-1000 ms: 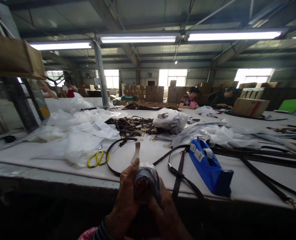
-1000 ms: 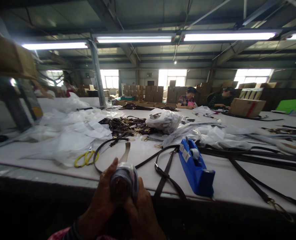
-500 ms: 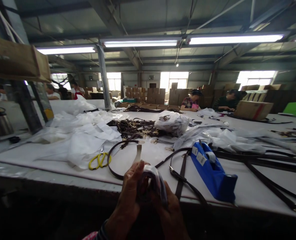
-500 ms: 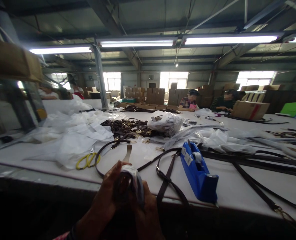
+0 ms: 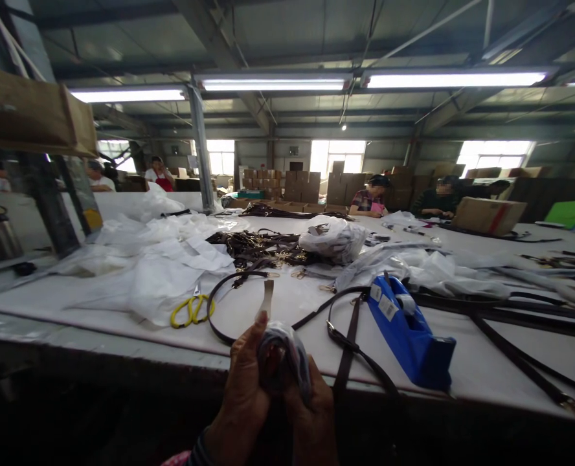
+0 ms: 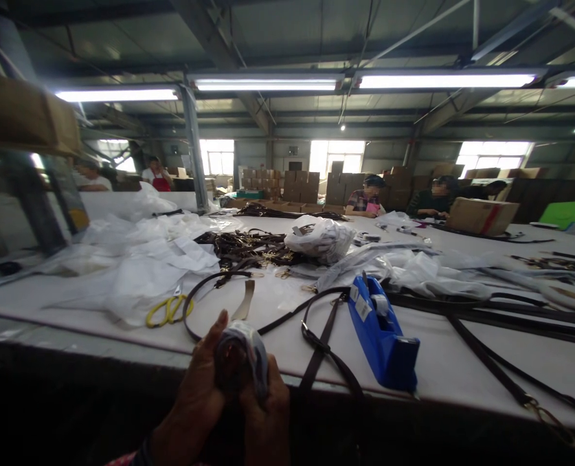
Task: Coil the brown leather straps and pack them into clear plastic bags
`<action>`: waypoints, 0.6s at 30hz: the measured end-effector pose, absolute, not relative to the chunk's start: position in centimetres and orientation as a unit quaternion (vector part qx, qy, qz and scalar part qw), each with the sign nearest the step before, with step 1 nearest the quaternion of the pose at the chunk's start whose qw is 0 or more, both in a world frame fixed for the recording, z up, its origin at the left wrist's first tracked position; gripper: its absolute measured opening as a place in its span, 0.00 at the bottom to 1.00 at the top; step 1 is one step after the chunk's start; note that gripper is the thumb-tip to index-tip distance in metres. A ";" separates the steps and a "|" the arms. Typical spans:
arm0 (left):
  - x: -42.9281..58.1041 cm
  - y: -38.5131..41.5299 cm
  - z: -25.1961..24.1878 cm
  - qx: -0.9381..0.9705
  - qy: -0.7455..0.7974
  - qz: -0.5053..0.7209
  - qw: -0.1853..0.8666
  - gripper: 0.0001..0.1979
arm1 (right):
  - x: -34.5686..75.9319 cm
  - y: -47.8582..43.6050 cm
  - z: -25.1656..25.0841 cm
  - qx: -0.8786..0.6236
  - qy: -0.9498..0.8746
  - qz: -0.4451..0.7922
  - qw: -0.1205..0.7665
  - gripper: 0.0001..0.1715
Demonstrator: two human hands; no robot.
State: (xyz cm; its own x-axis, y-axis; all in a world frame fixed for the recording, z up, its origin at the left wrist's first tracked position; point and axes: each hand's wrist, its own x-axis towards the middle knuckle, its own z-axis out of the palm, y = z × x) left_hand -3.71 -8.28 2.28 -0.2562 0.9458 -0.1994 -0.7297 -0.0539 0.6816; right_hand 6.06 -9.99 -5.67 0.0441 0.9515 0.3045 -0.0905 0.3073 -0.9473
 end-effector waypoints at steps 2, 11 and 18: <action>-3.8 -8.0 2.1 0.116 0.337 0.716 0.600 0.21 | 6.0 -9.6 -5.2 -0.421 -0.551 0.407 0.594 0.19; -4.0 -7.5 3.9 0.164 0.274 0.691 0.649 0.24 | 7.4 -8.4 -0.1 -0.386 -0.597 0.418 0.565 0.26; -4.5 -7.8 4.5 0.162 0.262 0.666 0.680 0.24 | 7.2 -8.7 1.4 -0.319 -0.575 0.534 0.532 0.27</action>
